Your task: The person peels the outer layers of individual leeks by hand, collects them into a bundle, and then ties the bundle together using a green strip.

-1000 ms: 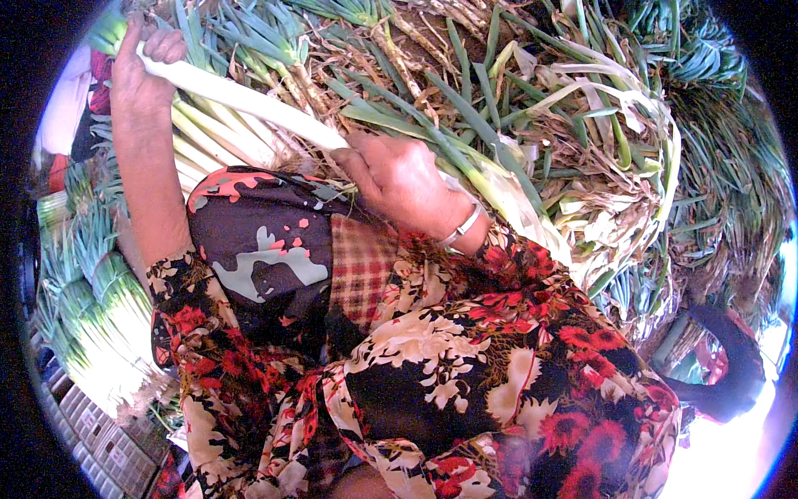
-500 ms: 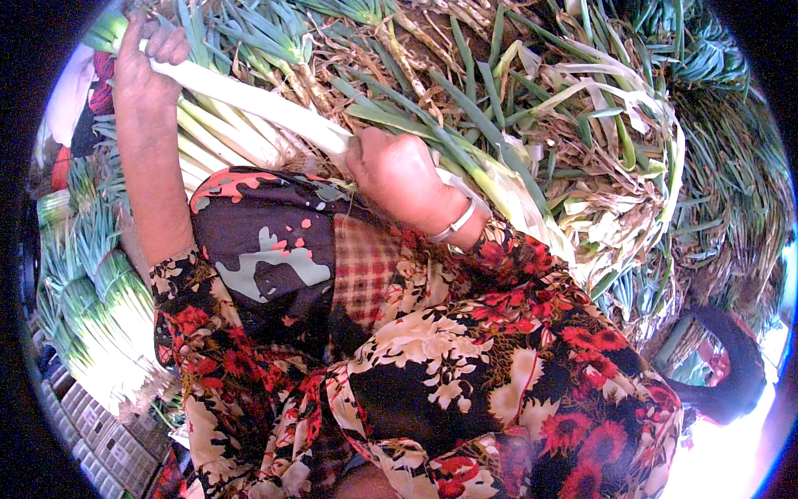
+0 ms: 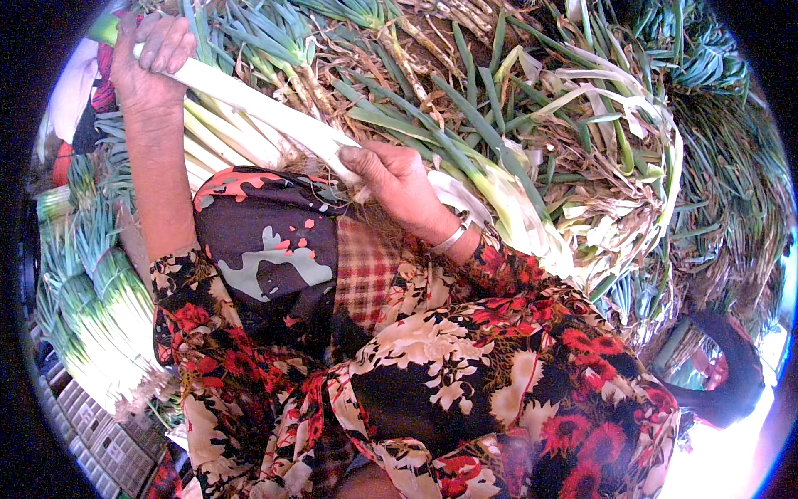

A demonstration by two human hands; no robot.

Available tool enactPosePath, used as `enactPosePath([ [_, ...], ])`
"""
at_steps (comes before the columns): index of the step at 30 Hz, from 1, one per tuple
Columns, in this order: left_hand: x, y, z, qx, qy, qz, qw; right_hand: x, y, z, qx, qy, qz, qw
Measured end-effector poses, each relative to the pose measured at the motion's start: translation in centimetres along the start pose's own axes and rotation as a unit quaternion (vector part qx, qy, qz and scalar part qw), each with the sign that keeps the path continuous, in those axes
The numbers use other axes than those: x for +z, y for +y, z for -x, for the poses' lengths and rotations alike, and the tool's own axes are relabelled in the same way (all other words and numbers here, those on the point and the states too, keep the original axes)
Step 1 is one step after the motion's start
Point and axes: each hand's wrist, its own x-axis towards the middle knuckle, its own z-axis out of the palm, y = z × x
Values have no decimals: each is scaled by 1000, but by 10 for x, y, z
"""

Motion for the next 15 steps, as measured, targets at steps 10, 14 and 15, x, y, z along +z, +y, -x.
enactPosePath([
  [10,-8,-6,-9,-21,-23,38,999,-50,62,1,42,-265,252,930],
  [14,-7,-7,4,24,131,-50,990,-72,51,11,20,12,303,953],
  [15,-13,-10,-1,-3,116,-26,993,-72,33,7,108,31,76,991],
])
